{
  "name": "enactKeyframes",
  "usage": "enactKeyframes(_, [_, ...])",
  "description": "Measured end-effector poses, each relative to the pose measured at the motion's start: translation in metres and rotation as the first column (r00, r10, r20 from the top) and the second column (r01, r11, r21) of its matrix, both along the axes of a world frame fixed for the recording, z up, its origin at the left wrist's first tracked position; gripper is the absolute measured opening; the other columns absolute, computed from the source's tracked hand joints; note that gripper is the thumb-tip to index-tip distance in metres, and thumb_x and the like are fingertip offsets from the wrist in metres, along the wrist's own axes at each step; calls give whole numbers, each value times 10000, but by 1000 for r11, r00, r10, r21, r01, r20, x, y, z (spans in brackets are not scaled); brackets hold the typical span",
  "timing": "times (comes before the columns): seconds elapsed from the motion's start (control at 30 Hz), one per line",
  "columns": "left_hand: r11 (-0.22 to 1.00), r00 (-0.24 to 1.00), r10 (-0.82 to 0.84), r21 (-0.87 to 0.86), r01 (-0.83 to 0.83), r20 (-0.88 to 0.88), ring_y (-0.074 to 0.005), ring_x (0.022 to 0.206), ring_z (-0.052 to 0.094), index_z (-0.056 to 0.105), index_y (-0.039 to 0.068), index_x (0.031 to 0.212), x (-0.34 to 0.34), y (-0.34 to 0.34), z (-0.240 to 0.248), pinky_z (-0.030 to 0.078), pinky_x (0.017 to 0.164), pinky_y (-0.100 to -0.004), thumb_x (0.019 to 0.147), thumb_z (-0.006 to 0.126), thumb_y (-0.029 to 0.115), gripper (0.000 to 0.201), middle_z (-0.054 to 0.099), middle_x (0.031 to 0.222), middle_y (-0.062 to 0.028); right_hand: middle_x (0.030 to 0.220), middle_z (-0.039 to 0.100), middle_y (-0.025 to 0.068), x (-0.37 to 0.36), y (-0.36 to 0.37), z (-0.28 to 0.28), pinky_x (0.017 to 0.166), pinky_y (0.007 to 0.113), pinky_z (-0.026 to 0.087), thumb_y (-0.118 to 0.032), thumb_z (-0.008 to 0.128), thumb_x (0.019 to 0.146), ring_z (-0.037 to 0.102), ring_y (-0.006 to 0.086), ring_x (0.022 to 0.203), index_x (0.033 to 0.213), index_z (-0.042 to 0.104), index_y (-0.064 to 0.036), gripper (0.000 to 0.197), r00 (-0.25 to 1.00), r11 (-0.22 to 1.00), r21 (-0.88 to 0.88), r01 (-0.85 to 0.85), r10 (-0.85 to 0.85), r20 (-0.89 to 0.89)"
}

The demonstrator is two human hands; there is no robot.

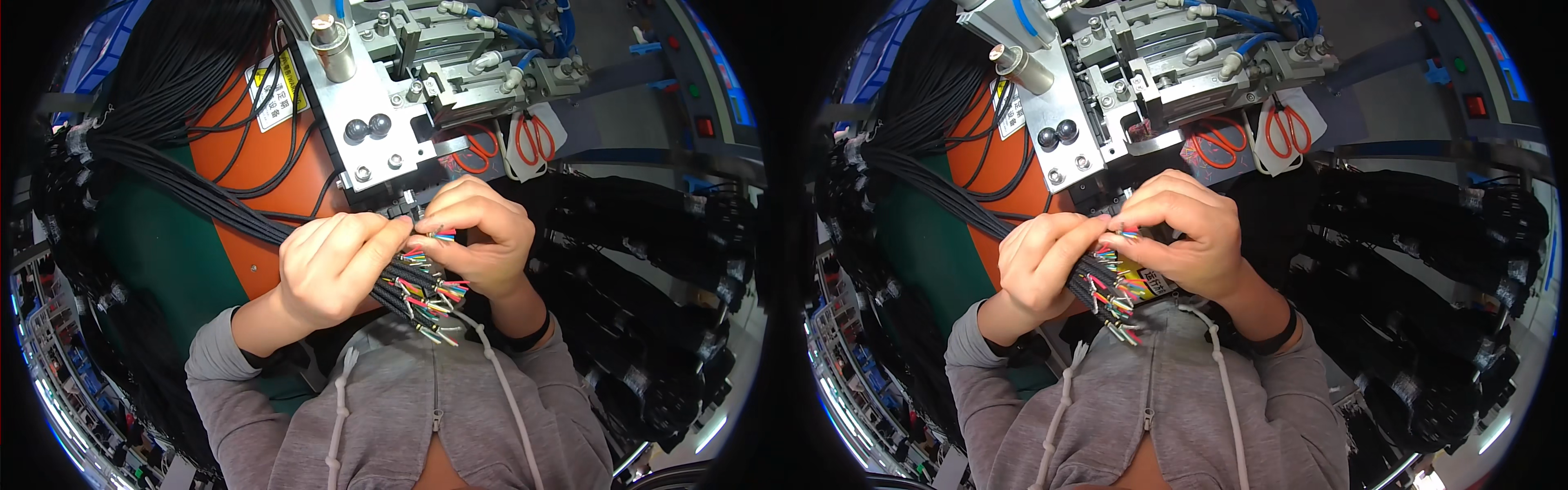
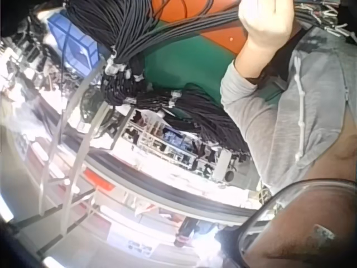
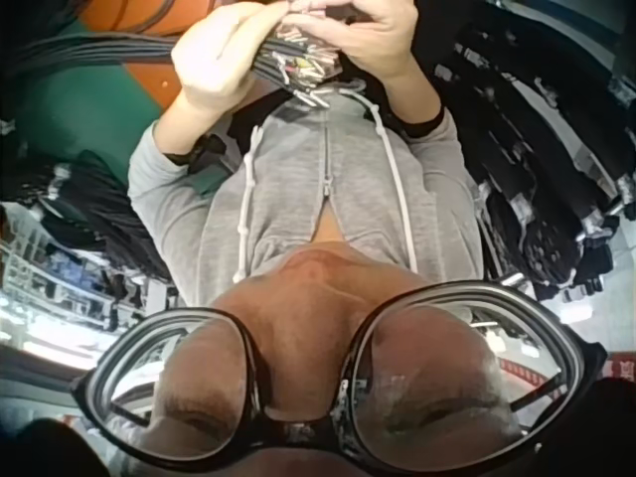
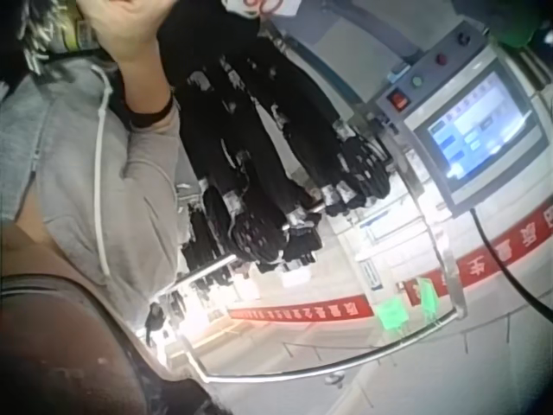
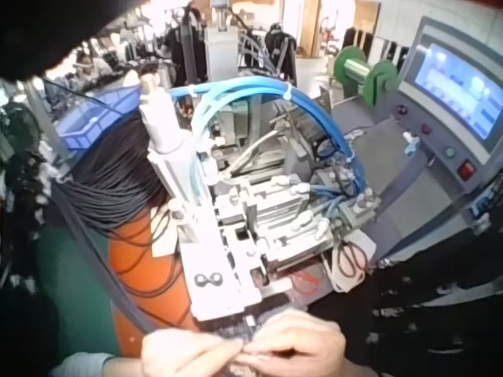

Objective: The person inserts individual colored wire ends from a bundle of cables into a crimping machine by hand.

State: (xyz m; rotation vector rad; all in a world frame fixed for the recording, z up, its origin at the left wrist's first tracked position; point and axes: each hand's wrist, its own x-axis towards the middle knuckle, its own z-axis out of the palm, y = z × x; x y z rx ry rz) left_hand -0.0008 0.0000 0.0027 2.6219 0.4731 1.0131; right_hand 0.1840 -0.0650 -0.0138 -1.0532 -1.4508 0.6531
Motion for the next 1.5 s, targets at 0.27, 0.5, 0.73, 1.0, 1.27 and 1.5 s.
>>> enactKeyframes(0.27, [996, 996, 64, 64, -68, 61, -166, 615, 608, 681, 5, 928, 1, 0, 1, 440, 494, -271, 731, 717, 114, 229, 635, 810, -73, 827, 657, 99, -5, 14, -6, 689, 322, 489, -25, 830, 673, 609, 221, 764, 858, 667, 5, 248, 989, 979, 205, 11, 19, -145])
enactKeyframes(0.5, [998, 993, 65, -2, -65, 101, -155, 591, 586, 670, 7, 896, 6, -1, -3, 437, 489, -265, 714, 720, 98, 210, 599, 766, -46, 821, 643, 79, -4, 8, -3, 688, 322, 471, -47, 819, 690, 592, 205, 753, 828, 644, -19, 224, 996, 990, 115, 85, -83, -29])
enactKeyframes(0.73, [990, 993, 116, 78, -117, 25, -135, 584, 568, 691, 3, 938, 4, -1, -3, 425, 472, -252, 691, 697, 49, 251, 555, 716, -24, 784, 613, 41, -5, 3, 16, 680, 309, 440, -41, 790, 715, 570, 175, 730, 799, 637, -36, 174, 854, 940, 210, 268, -333, 401])
enactKeyframes(1.0, [988, 992, 110, 115, -102, -69, -139, 571, 556, 716, 25, 1016, 3, -5, -2, 430, 471, -260, 641, 690, 80, 380, 578, 762, -39, 766, 595, 60, 27, 4, 9, 698, 305, 437, -23, 733, 765, 557, 160, 743, 802, 616, -8, 123, 988, 891, -429, -151, 115, -108])
enactKeyframes(1.27, [982, 917, 166, 149, -119, -362, -114, 596, 493, 705, 83, 1090, 4, -12, -3, 394, 481, -251, 663, 647, 106, 432, 482, 748, -3, 728, 594, 82, 9, 8, -14, 651, 308, 446, 3, 685, 782, 565, 190, 684, 766, 596, 15, 91, 979, 949, -288, 129, -76, 189])
enactKeyframes(1.5, [969, 865, 237, 173, -178, -442, -116, 599, 458, 695, 100, 1118, 7, -17, -1, 371, 486, -257, 677, 620, 121, 448, 410, 722, 0, 702, 575, 95, 1, 8, -20, 632, 315, 442, 17, 673, 763, 557, 246, 654, 754, 591, 19, 82, 902, 966, -159, 202, -120, 414])
